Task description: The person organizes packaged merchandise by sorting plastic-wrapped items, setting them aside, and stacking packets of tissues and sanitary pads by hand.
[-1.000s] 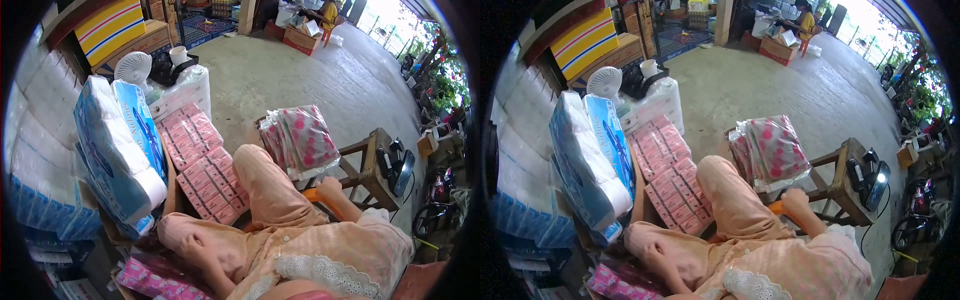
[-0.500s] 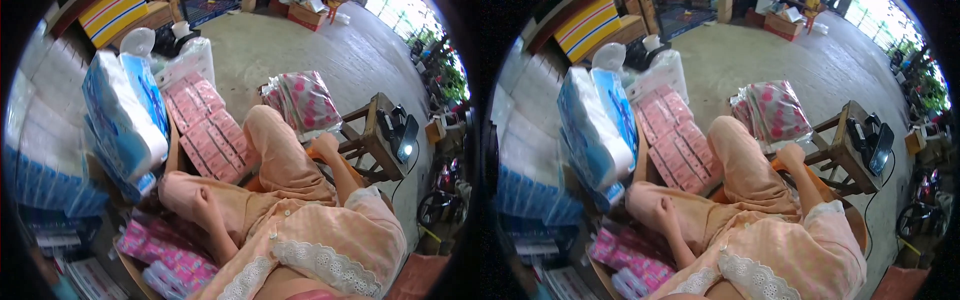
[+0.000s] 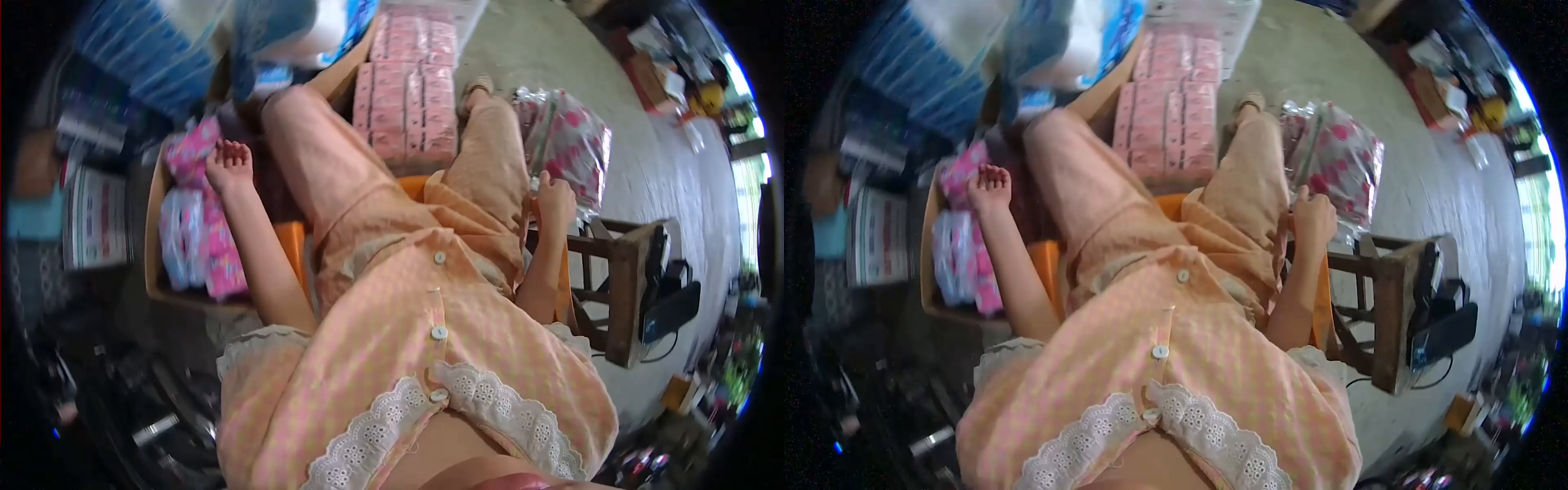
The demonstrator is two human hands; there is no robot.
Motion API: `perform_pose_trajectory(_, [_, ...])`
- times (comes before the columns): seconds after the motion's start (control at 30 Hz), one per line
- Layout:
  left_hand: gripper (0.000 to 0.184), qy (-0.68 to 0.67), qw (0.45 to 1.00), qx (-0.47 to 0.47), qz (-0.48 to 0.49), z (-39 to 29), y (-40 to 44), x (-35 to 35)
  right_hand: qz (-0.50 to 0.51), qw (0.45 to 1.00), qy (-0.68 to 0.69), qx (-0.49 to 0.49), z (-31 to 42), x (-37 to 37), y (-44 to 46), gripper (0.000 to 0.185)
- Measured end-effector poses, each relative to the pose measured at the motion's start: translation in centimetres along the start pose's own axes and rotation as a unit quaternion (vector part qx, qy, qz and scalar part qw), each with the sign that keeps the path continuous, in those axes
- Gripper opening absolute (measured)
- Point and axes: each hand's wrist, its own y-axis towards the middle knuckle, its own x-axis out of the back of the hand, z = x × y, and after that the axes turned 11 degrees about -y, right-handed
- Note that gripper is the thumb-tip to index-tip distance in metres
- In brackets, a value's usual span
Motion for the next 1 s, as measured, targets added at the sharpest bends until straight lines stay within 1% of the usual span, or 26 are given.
perform_pose_trajectory(0.03, [0.019, -0.02, 0.998, -0.042, -0.03, -1.9, -0.9, 1.2, -0.012, 0.999, 0.014, 0.026, -0.3, -0.5, 0.2, 0.048])
perform_pose_trajectory(0.1, [0.024, -0.04, 0.992, -0.064, -0.1, -4.9, -1.2, 4.3, -0.014, 0.996, 0.027, 0.087, -0.5, -0.9, 0.4, 0.045])
perform_pose_trajectory(0.13, [0.031, -0.069, 0.992, -0.019, -0.106, -6.7, 1.6, 7.0, -0.001, 0.996, 0.031, 0.082, -0.4, -0.6, 0.2, 0.044])
perform_pose_trajectory(0.17, [0.041, -0.094, 0.994, 0.03, -0.045, -7.6, 2.1, 9.1, 0.011, 0.996, 0.037, 0.076, -0.4, -0.6, 0.2, 0.042])
perform_pose_trajectory(0.2, [0.057, -0.054, 0.993, 0.066, -0.078, -8.2, 1.4, 8.8, 0.017, 0.995, 0.032, 0.091, -0.6, -1.0, 0.6, 0.043])
perform_pose_trajectory(0.23, [0.07, -0.106, 0.985, 0.053, -0.124, -8.1, 1.2, 9.1, 0.022, 0.994, 0.029, 0.1, -0.8, -1.6, 1.2, 0.044])
perform_pose_trajectory(0.27, [0.077, -0.145, 0.98, 0.031, -0.131, -7.9, 2.4, 10.4, 0.02, 0.993, 0.029, 0.11, -1.2, -2.0, 1.7, 0.045])
perform_pose_trajectory(0.3, [0.08, -0.21, 0.968, 0.002, -0.138, -7.4, 4.2, 12.0, 0.018, 0.993, 0.03, 0.115, -1.4, -2.5, 2.0, 0.045])
perform_pose_trajectory(0.33, [0.079, -0.223, 0.955, -0.084, -0.179, -5.7, 6.1, 12.6, 0.007, 0.994, 0.023, 0.107, -1.3, -2.3, 1.8, 0.046])
perform_pose_trajectory(0.37, [0.078, -0.239, 0.942, -0.077, -0.224, -4.6, 8.1, 13.3, 0.01, 0.993, 0.029, 0.113, -1.2, -2.2, 1.6, 0.046])
perform_pose_trajectory(0.43, [0.078, -0.266, 0.952, -0.091, -0.119, -4.6, 5.8, 11.9, 0.013, 0.993, 0.02, 0.111, -1.2, -1.9, 1.4, 0.047])
perform_pose_trajectory(0.47, [0.075, -0.192, 0.959, -0.153, -0.139, -4.7, 3.0, 9.8, 0.025, 0.994, 0.01, 0.106, -0.9, -1.2, 0.9, 0.046])
perform_pose_trajectory(0.5, [0.075, -0.193, 0.959, -0.156, -0.137, -5.1, 3.0, 9.9, 0.026, 0.994, 0.013, 0.108, -0.8, -1.3, 0.8, 0.046])
perform_pose_trajectory(0.53, [0.073, -0.154, 0.953, -0.207, -0.158, -5.3, 3.3, 10.2, 0.019, 0.993, 0.009, 0.113, -0.9, -1.3, 0.8, 0.046])
perform_pose_trajectory(0.57, [0.071, -0.114, 0.943, -0.256, -0.179, -5.5, 1.7, 9.2, 0.011, 0.993, 0.004, 0.118, -0.9, -1.3, 0.9, 0.046])
perform_pose_trajectory(0.6, [0.064, -0.13, 0.937, -0.238, -0.222, -5.6, -0.1, 8.4, 0.01, 0.993, 0.005, 0.119, -0.7, -1.3, 1.0, 0.046])
perform_pose_trajectory(0.63, [0.064, -0.131, 0.937, -0.237, -0.221, -5.6, -1.0, 8.1, 0.012, 0.993, -0.003, 0.116, -0.6, -1.2, 0.9, 0.046])
perform_pose_trajectory(0.7, [0.058, -0.128, 0.923, -0.183, -0.313, -5.4, -1.7, 8.1, 0.016, 0.993, -0.015, 0.113, -0.7, -1.2, 0.8, 0.045])
perform_pose_trajectory(0.73, [0.058, -0.127, 0.922, -0.181, -0.316, -5.4, -1.5, 8.4, 0.013, 0.993, -0.011, 0.114, -0.5, -0.9, 0.6, 0.045])
perform_pose_trajectory(0.8, [0.05, -0.057, 0.905, -0.278, -0.316, -6.0, -0.5, 8.6, 0.01, 0.993, -0.008, 0.117, -0.5, -0.9, 0.5, 0.045])
perform_pose_trajectory(0.83, [0.05, -0.058, 0.905, -0.279, -0.316, -6.1, 0.0, 9.0, 0.009, 0.993, -0.008, 0.115, -0.4, -0.9, 0.6, 0.044])
perform_pose_trajectory(0.87, [0.044, 0.042, 0.874, -0.334, -0.35, -6.1, 0.6, 9.5, 0.008, 0.994, -0.009, 0.112, -0.4, -1.0, 0.5, 0.044])
perform_pose_trajectory(0.9, [0.038, 0.142, 0.831, -0.383, -0.377, -6.3, 1.0, 9.7, 0.007, 0.994, -0.007, 0.111, -0.4, -1.0, 0.5, 0.044])
perform_pose_trajectory(0.93, [0.038, 0.142, 0.833, -0.382, -0.374, -6.6, 1.3, 9.6, 0.01, 0.993, -0.007, 0.115, -0.4, -1.0, 0.5, 0.044])
perform_pose_trajectory(1.0, [0.032, 0.162, 0.776, -0.464, -0.396, -7.4, 2.0, 9.2, 0.009, 0.993, -0.004, 0.114, -0.6, -0.9, 0.5, 0.044])
